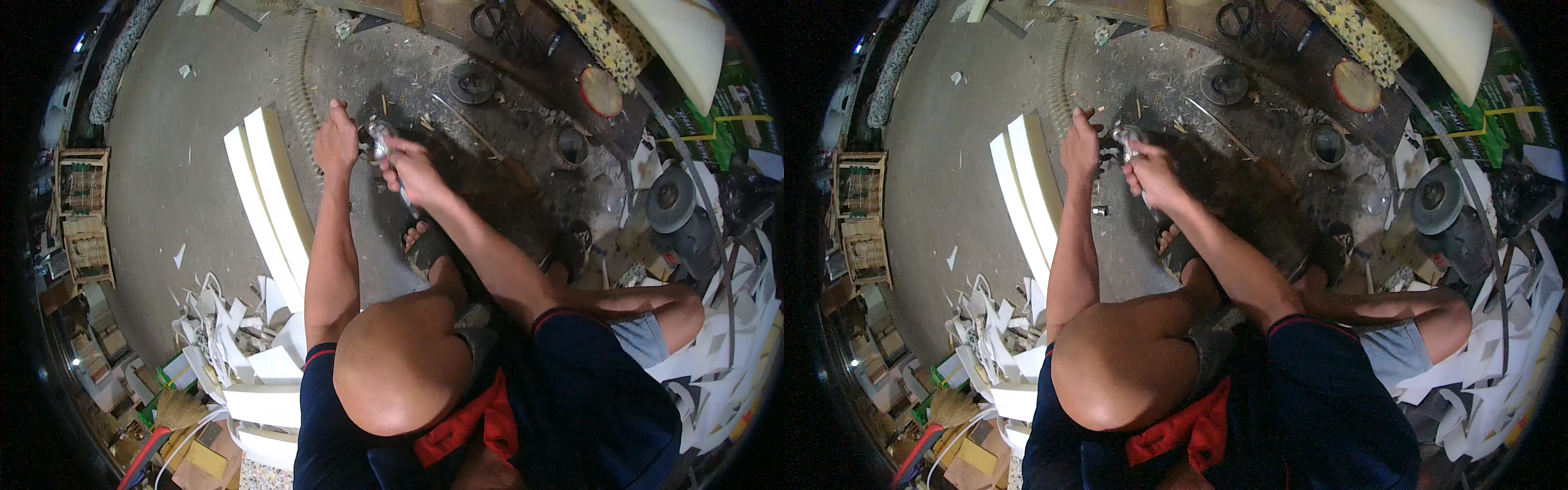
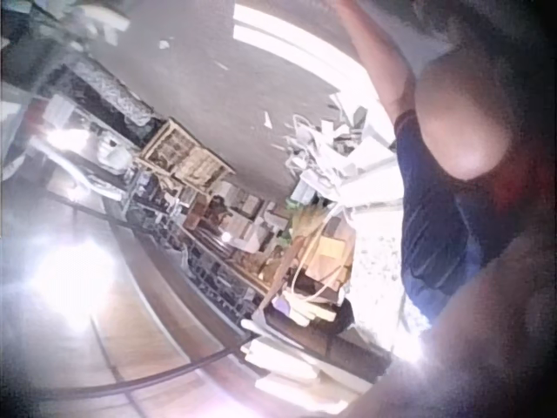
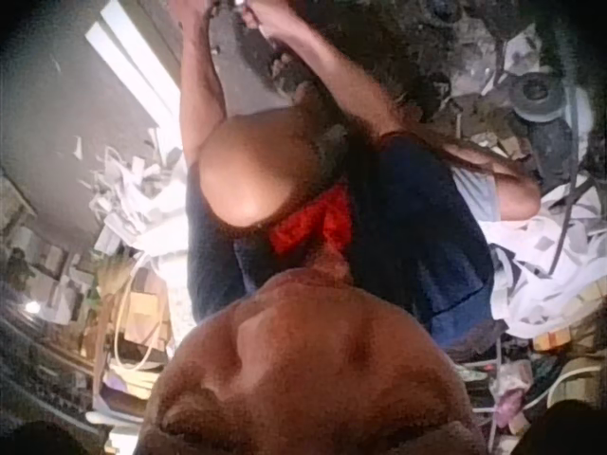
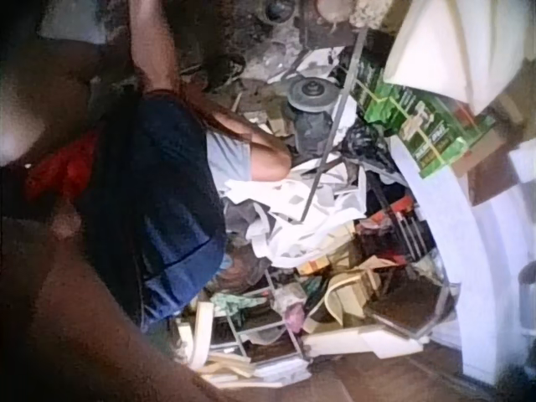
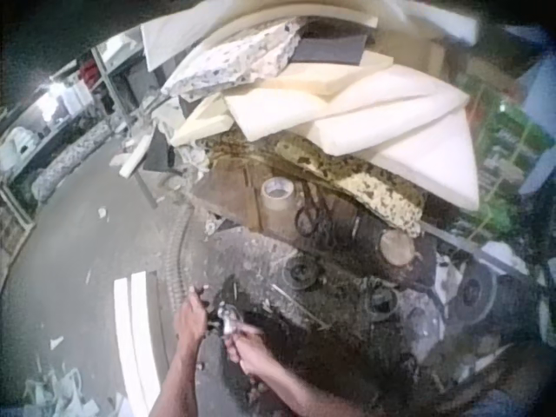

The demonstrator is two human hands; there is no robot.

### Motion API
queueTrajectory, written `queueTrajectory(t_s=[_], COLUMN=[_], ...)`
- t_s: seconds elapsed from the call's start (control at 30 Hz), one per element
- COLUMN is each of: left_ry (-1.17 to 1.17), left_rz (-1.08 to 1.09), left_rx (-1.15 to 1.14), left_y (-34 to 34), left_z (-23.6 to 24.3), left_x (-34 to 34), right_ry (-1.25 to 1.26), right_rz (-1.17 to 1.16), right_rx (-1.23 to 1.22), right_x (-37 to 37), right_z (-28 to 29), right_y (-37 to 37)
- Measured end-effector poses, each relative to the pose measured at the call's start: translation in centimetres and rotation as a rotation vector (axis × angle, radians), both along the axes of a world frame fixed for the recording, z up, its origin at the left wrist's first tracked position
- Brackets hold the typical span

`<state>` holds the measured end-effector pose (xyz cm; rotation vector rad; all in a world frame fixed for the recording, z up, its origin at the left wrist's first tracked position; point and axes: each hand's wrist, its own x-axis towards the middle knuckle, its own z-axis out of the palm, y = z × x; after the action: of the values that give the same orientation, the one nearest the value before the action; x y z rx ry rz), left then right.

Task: The person sits on the floor and uses a wrench to tighten a bolt on a small mechanical part. They briefly handle a roll of tape and then continue tightening the bolt with the wrench before placing the part down.

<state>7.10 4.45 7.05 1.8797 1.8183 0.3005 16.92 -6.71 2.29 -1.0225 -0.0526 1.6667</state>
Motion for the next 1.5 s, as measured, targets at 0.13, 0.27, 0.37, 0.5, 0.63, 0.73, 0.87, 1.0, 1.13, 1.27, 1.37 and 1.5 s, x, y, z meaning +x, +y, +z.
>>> queueTrajectory(t_s=[0.13,0.27,0.37,0.5,0.63,0.73,0.87,1.0,1.13,1.27,1.37,1.5], left_ry=[-0.045,0.009,-0.019,-0.042,-0.020,-0.014,0.009,-0.040,-0.006,0.001,-0.019,-0.005], left_rz=[0.016,0.020,0.036,-0.001,0.011,0.015,-0.001,0.004,-0.001,0.013,0.009,0.015], left_rx=[0.022,-0.003,0.015,0.038,0.042,0.020,0.031,0.036,0.027,0.039,0.068,0.089], left_y=[-0.1,0.0,0.1,0.0,0.1,0.0,0.2,0.0,0.2,0.1,-0.1,-0.4], left_z=[-0.3,-0.4,-0.4,-0.6,-0.7,-0.6,-0.6,-0.6,-0.8,-0.8,-0.6,-0.3], left_x=[-0.1,0.0,-0.1,-0.2,-0.2,-0.2,-0.1,-0.2,-0.1,-0.1,-0.1,0.0], right_ry=[0.012,-0.002,-0.041,-0.081,-0.125,-0.215,-0.371,-0.489,-0.710,-0.680,-0.887,-1.142], right_rz=[-0.127,-0.144,-0.138,-0.241,-0.132,-0.134,0.062,0.224,0.309,0.368,0.316,0.293], right_rx=[0.040,-0.004,-0.168,0.162,-0.008,0.213,0.125,0.128,0.224,0.180,0.339,0.469], right_x=[-1.2,-1.9,-2.0,-1.8,-1.6,-0.5,1.6,3.4,4.4,4.9,5.3,5.3], right_z=[0.1,0.7,1.2,1.6,1.5,1.2,1.4,2.1,2.2,1.6,1.4,1.3], right_y=[-0.3,-0.3,-0.1,0.1,-0.1,0.2,0.2,0.4,1.3,1.8,2.0,2.4])
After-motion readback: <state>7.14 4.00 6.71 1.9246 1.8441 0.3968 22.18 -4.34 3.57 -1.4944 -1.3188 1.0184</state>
